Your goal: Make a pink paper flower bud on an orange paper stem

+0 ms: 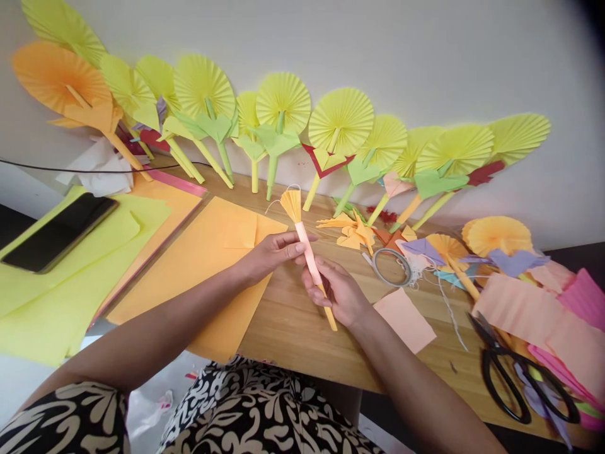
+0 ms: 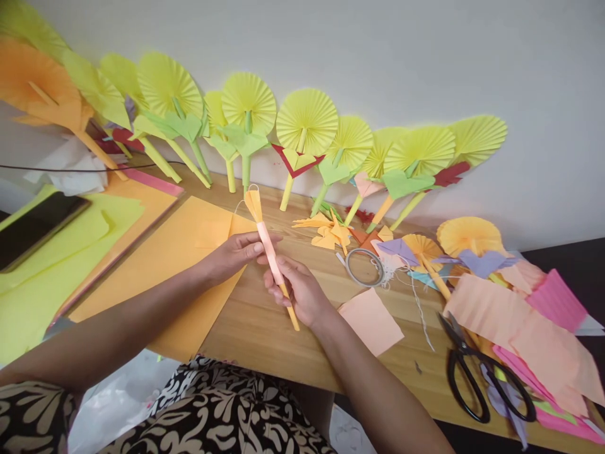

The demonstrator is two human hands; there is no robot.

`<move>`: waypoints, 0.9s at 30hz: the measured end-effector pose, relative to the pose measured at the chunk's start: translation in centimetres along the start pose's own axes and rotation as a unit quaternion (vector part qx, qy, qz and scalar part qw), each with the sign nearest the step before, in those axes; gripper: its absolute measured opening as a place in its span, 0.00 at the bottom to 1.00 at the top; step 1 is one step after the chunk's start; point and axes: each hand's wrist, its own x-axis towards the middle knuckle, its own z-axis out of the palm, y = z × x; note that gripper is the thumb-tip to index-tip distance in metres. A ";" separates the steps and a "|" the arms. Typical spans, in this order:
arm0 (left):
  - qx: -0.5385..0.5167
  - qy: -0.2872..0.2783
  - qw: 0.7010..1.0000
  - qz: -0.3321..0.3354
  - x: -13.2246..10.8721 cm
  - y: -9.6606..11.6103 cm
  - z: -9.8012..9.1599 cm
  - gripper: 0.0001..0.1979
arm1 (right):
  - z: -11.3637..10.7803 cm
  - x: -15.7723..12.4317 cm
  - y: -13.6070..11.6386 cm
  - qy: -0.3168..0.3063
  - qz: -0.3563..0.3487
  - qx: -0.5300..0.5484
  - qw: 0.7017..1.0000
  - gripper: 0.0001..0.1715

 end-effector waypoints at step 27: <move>-0.331 0.047 0.942 -0.040 -0.5 1.5 0.0 0.03 | 1.3 -0.6 2.3 -0.036 0.087 -0.165 0.982 0.26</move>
